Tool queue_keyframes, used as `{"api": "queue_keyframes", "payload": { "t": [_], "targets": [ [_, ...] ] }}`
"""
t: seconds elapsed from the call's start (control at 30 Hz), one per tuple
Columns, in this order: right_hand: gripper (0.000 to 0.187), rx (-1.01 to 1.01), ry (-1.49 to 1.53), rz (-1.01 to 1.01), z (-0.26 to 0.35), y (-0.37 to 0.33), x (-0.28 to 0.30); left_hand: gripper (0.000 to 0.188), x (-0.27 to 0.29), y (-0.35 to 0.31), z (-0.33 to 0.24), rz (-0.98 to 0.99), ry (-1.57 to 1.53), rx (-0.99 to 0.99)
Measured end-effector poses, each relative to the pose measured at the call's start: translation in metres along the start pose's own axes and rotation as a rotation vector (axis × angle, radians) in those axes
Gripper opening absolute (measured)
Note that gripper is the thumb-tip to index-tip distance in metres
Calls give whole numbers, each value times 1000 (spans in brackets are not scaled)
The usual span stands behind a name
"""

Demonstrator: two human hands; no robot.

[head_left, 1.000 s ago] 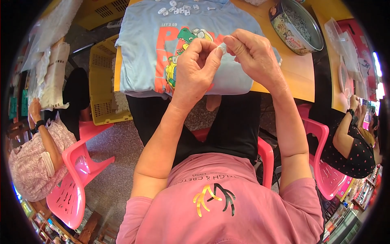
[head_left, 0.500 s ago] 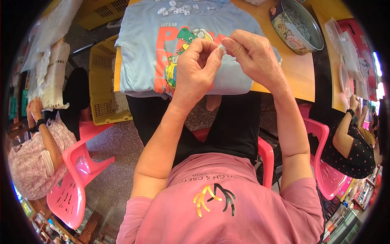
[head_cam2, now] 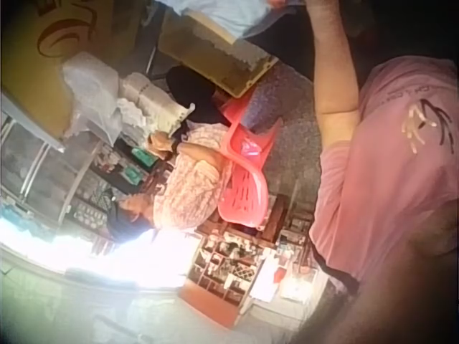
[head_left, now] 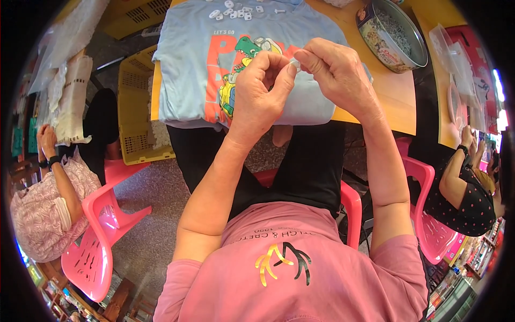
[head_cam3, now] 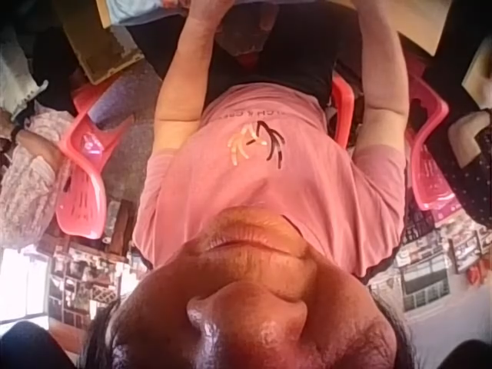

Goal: Attaching small white plastic snaps or buttons to a light blue t-shirt at a workstation.

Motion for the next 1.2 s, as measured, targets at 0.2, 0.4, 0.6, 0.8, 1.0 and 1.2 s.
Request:
{"api": "queue_keyframes", "payload": {
  "t": [0.2,0.4,0.6,0.8,1.0,1.2],
  "targets": [
    [24,19,-7,11,1,2,2,11,0,0,-2,7,-3,18],
    [24,55,-35,2,3,3,1,10,1,1,-1,7,-3,7],
    [24,62,-11,3,4,3,1,11,2,0,0,-4,-17,14],
    [23,34,-16,40,6,4,3,11,1,0,-2,-11,-11,-5],
    [23,50,-14,27,6,4,2,10,1,0,0,-14,-4,-4],
    [23,51,-43,29,9,3,2,10,0,0,0,-21,4,-43]
  ]
}}
Point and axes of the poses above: each hand's wrist, its own y-axis towards the middle knuckle, its own x-axis out of the back of the hand, z = x × y, the point moved 4 cm from there along y, towards the middle knuckle, and after that the axes turned 2 degrees about x, right-handed, at the moved point
